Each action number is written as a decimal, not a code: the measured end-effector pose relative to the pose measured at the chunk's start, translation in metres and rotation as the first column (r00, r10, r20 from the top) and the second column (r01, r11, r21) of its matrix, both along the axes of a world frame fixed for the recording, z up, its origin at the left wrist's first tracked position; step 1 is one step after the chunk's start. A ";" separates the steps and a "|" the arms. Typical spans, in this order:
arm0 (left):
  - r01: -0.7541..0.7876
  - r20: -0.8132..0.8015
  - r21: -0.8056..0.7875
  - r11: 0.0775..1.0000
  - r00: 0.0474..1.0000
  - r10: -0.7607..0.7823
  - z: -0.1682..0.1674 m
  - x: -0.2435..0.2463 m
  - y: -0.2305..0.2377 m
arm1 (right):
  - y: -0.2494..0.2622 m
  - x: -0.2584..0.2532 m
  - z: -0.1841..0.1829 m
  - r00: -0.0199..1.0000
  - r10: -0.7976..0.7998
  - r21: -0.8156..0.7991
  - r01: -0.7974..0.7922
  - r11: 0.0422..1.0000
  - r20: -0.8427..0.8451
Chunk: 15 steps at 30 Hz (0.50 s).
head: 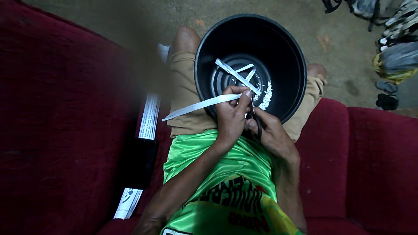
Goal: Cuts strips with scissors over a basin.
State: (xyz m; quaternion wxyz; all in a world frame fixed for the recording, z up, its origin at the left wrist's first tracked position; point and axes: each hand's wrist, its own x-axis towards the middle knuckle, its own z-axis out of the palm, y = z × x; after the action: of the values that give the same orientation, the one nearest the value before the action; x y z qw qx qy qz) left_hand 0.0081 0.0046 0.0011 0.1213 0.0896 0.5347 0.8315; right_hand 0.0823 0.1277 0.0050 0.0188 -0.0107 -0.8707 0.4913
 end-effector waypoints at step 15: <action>0.109 -0.037 -0.008 0.994 0.993 -0.109 -0.002 -0.010 -0.007 | 0.004 0.001 -0.002 0.998 -0.057 -0.033 0.056 0.998 -0.016</action>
State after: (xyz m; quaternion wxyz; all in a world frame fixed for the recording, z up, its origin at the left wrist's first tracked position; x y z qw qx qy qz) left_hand -0.0023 -0.0029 -0.0011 0.1568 0.1339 0.5336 0.8202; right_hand 0.0836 0.1313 0.0028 0.0398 -0.0314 -0.8618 0.5046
